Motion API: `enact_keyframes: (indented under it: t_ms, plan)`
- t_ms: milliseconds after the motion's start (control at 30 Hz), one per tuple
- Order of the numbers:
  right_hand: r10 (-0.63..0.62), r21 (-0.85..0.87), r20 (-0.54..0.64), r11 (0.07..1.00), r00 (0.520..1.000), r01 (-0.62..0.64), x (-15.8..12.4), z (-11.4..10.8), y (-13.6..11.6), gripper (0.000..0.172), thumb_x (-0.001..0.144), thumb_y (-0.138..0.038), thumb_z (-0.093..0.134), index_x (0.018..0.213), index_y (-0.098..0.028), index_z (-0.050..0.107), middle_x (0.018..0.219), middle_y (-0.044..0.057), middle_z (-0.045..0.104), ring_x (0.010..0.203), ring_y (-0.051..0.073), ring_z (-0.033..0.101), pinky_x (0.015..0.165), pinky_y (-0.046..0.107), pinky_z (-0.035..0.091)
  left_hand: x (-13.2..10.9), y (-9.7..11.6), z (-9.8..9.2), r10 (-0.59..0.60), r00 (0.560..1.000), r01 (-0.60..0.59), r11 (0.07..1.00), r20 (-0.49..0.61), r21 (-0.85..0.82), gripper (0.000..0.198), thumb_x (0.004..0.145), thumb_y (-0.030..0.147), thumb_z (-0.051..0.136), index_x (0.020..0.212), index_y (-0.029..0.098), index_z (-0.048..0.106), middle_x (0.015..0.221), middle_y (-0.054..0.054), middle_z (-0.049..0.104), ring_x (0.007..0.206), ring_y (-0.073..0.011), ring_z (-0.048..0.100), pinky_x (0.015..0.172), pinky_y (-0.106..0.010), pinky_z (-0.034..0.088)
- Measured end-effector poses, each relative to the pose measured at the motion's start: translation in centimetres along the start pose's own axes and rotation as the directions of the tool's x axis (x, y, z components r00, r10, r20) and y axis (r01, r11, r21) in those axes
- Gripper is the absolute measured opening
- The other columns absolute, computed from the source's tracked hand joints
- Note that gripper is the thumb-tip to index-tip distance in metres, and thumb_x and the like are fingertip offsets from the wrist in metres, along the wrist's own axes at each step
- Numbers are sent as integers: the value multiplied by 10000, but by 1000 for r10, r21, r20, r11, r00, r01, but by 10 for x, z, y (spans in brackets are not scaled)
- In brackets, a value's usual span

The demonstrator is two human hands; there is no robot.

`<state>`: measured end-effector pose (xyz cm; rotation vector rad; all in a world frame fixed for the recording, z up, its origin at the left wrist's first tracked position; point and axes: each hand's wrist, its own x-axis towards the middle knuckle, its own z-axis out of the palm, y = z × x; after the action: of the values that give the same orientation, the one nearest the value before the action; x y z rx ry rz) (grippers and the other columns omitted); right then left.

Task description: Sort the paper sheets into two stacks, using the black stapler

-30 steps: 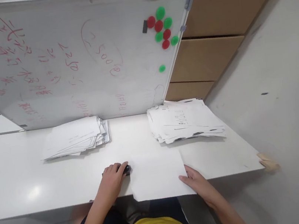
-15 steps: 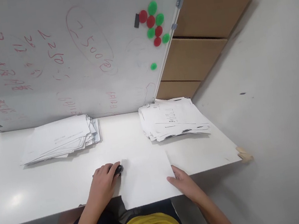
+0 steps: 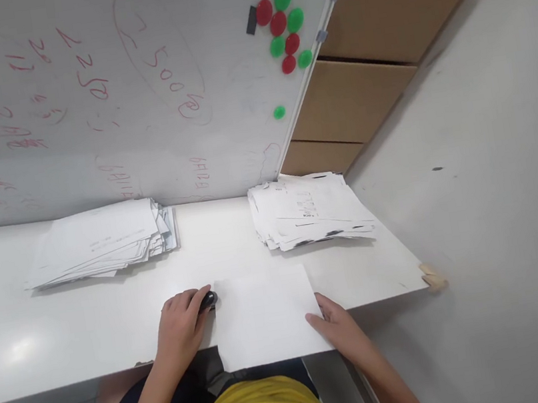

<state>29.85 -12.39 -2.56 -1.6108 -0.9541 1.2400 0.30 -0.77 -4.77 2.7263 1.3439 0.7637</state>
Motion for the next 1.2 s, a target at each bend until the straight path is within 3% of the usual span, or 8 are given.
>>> enact_keyframes:
  t_ms: [233,467,667,900,1067,1200]
  plan:
    - [36,29,26,999,999,-37,-4,1,-4,384,738,-329,640,1096,-192,648,1077,86,712,986,272,644,876,401,498,0,4,0,-21,999,21,1000,27,-3,335,913,233,443,1237,214,528,1007,-74,647,882,-214,591,765,-343,420]
    - [19,28,58,999,998,-20,3,8,-4,354,730,-344,651,1061,-220,671,1065,68,717,984,286,642,871,412,497,3,5,4,32,996,-35,999,86,26,364,892,163,424,1231,218,546,1050,-78,657,938,-219,608,786,-362,411]
    - [18,85,34,996,999,-21,7,13,9,392,706,-415,684,1035,-203,678,1017,76,729,936,302,651,865,449,494,3,14,0,-7,999,6,1000,52,17,341,940,294,439,1258,232,544,1095,-75,673,998,-226,601,847,-388,369]
    - [42,159,9,986,999,-43,10,16,18,384,765,-441,643,1065,-201,664,1052,71,719,974,292,645,899,431,478,0,31,17,-125,991,127,991,-45,50,299,949,217,392,1179,214,582,1109,-86,673,1071,-262,573,951,-475,278]
    - [-104,31,9,994,995,103,24,13,5,295,783,-378,579,1012,-226,687,1016,49,725,962,284,650,886,432,481,-2,30,19,-81,993,88,993,-86,82,297,947,214,400,1194,214,566,1124,-94,671,1070,-261,579,943,-462,293]
    - [-245,-163,-58,959,968,233,57,-4,-18,158,746,-336,564,792,-286,707,814,9,727,827,302,669,776,438,510,-2,24,16,-51,987,67,993,-152,102,348,929,208,422,1260,215,530,1172,-107,649,1106,-276,561,941,-464,305]
